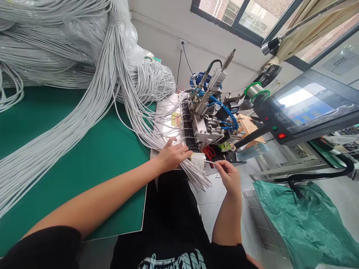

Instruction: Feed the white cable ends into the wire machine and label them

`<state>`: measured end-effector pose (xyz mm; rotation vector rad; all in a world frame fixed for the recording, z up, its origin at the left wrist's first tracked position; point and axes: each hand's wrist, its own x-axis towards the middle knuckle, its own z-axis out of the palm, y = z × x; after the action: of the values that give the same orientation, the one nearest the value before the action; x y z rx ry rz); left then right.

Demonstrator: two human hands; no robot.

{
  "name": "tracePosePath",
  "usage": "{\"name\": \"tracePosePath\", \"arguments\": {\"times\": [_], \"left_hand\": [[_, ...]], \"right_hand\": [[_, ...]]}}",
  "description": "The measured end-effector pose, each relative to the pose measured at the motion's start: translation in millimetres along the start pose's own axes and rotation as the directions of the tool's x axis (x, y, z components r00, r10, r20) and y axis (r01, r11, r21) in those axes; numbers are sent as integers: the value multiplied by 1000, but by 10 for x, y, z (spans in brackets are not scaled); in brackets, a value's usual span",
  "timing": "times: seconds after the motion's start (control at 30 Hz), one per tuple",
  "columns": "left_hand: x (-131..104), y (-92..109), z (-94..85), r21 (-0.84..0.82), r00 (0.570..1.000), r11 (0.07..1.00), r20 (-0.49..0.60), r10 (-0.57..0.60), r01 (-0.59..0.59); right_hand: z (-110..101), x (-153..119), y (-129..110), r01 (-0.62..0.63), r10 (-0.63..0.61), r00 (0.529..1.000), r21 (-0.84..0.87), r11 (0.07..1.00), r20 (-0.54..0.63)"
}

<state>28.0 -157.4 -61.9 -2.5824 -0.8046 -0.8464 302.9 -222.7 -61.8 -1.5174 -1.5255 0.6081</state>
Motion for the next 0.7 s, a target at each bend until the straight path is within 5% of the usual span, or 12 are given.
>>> {"name": "tracePosePath", "arguments": {"times": [0.37,0.57,0.7], "left_hand": [[2,-5,-50,75,974,994,-206,97,-83],[-17,1,-17,32,985,998,-165,51,-46],[-16,23,-4,61,987,998,-160,-9,19]], "right_hand": [[298,319,-11,-71,109,991,395,916,-74],[451,425,14,47,13,995,602,797,-96],[521,430,43,-13,47,998,557,830,-47]]}}
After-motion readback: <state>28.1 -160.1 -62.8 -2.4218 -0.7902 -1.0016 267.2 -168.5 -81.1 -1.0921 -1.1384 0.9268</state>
